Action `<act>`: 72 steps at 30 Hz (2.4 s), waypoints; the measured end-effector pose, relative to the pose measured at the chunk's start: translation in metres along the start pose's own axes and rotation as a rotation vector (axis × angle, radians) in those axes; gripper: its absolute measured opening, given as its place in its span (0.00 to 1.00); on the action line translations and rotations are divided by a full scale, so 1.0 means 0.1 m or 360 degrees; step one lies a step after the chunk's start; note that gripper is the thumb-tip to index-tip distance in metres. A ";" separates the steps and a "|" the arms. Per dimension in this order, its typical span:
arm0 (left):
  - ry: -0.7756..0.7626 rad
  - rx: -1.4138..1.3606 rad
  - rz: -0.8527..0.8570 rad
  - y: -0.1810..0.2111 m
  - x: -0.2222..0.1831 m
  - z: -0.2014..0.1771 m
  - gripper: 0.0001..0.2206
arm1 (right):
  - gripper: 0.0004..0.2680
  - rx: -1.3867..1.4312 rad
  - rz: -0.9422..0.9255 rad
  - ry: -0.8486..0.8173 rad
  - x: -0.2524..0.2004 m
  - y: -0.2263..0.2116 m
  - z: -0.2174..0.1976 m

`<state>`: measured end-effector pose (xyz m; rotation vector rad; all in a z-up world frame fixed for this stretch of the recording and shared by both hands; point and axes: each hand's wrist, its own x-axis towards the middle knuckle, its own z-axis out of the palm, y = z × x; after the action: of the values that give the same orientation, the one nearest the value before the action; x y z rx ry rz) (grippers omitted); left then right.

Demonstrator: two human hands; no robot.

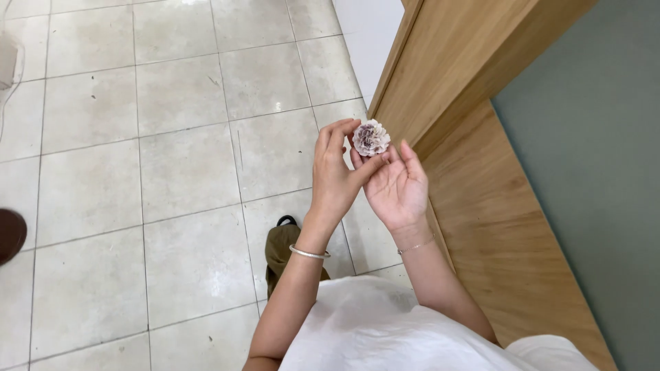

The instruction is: Inspecting and placing various decorative flower-shaped candles onto a glass display shelf from a production workbench.

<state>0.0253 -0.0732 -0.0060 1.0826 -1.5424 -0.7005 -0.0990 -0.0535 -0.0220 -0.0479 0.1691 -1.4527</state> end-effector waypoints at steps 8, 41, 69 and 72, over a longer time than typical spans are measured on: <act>-0.0100 -0.0032 0.0140 -0.79 1.86 -0.54 0.26 | 0.18 0.0015 -0.0120 -0.0061 1.89 0.42 0.35; -0.0348 -0.0238 0.0101 -3.17 7.46 1.62 0.29 | 0.16 -0.0091 -0.0578 0.0240 7.63 -1.59 0.33; -0.1630 -0.0722 0.0484 -4.29 11.41 5.07 0.25 | 0.20 -0.0322 -0.1709 0.0836 10.19 -3.06 0.45; -0.1702 -0.0731 0.0638 -4.40 11.42 5.39 0.24 | 0.20 -0.0279 -0.1798 0.0973 10.19 -3.09 0.47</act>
<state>-0.3869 -1.3450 -0.0367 -0.0366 -2.2140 -1.3690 -0.2860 -1.1030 -0.0215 0.1937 0.8740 -2.5439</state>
